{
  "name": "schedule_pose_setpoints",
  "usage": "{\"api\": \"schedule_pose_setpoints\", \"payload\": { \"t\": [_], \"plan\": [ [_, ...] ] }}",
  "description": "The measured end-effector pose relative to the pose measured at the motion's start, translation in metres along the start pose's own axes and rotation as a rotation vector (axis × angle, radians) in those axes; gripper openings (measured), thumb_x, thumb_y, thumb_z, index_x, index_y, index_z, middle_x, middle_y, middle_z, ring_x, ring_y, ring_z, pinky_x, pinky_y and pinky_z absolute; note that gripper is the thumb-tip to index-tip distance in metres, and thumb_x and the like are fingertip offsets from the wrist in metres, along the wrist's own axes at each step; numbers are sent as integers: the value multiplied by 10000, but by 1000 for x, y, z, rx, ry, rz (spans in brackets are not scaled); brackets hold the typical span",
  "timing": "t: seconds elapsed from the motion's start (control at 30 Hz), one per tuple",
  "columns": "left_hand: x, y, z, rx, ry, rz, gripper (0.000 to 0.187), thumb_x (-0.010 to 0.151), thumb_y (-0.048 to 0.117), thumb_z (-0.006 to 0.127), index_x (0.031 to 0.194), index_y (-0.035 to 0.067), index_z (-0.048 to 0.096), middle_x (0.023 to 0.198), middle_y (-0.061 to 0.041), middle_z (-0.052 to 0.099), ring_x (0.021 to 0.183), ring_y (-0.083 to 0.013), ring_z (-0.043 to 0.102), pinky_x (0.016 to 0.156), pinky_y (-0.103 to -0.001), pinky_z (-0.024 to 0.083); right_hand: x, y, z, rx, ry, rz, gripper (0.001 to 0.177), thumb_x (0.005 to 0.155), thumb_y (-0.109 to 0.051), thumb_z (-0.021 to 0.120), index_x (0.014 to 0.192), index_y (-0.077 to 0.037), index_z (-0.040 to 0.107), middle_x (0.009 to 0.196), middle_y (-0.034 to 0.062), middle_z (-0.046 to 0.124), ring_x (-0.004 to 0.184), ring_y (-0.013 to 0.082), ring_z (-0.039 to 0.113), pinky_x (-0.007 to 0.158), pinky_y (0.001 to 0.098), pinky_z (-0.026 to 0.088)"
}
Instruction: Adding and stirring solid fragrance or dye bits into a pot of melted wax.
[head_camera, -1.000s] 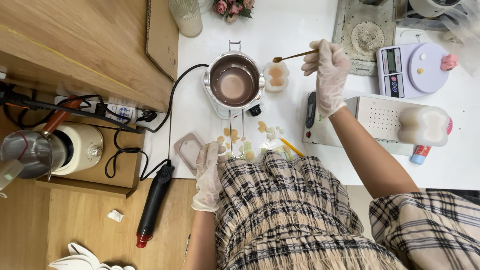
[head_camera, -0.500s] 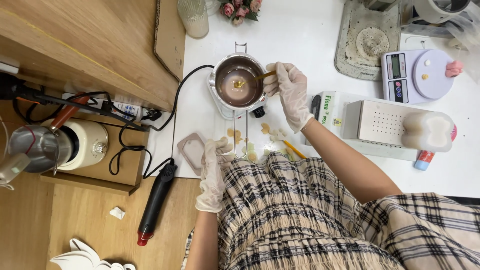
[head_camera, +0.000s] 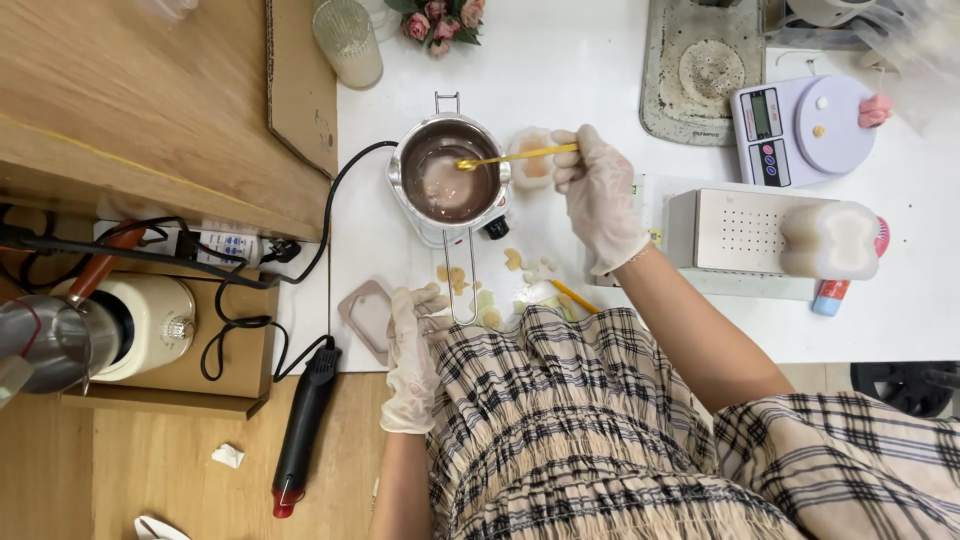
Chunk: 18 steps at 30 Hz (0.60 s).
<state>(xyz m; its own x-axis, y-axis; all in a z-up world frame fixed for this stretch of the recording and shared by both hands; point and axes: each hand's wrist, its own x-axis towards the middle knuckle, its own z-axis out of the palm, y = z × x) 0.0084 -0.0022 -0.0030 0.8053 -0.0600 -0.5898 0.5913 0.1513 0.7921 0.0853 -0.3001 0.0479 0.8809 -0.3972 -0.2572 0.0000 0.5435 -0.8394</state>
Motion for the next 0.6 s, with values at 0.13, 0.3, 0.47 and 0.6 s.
{"api": "schedule_pose_setpoints", "payload": {
  "t": [0.13, 0.3, 0.47, 0.6],
  "plan": [
    [-4, 4, 4, 23, 20, -15, 662, 993, 598, 376, 1200, 46, 678, 1013, -57, 743, 781, -139, 655, 682, -264, 522, 11, -26, -34, 22, 92, 22, 356, 1092, -282, 541, 1104, 55, 656, 765, 27, 609, 634, 116, 542, 608, 251, 485],
    [-8, 3, 3, 5, 20, 17, 567, 1000, 534, 471, 1227, 65, 696, 995, -53, 729, 767, -126, 646, 686, -270, 518, 23, -23, -68, -53, 233, -122, 349, 1086, -291, 544, 1082, 38, 658, 756, 40, 610, 628, 132, 558, 594, 249, 480],
    [1, -8, -6, -9, 17, 26, 638, 1004, 584, 425, 1218, 50, 701, 989, -54, 731, 768, -123, 654, 695, -270, 525, 37, 5, -79, -114, 243, -168, 369, 1091, -322, 551, 1063, 30, 657, 760, 47, 619, 631, 133, 574, 586, 251, 480],
    [5, -11, -13, 7, 25, 41, 691, 1000, 626, 392, 1220, 57, 718, 986, -44, 710, 769, -114, 644, 695, -269, 519, 40, 14, -71, -204, 223, -204, 400, 1090, -376, 528, 1039, 0, 656, 770, 53, 650, 632, 135, 621, 574, 255, 499]
  ]
}}
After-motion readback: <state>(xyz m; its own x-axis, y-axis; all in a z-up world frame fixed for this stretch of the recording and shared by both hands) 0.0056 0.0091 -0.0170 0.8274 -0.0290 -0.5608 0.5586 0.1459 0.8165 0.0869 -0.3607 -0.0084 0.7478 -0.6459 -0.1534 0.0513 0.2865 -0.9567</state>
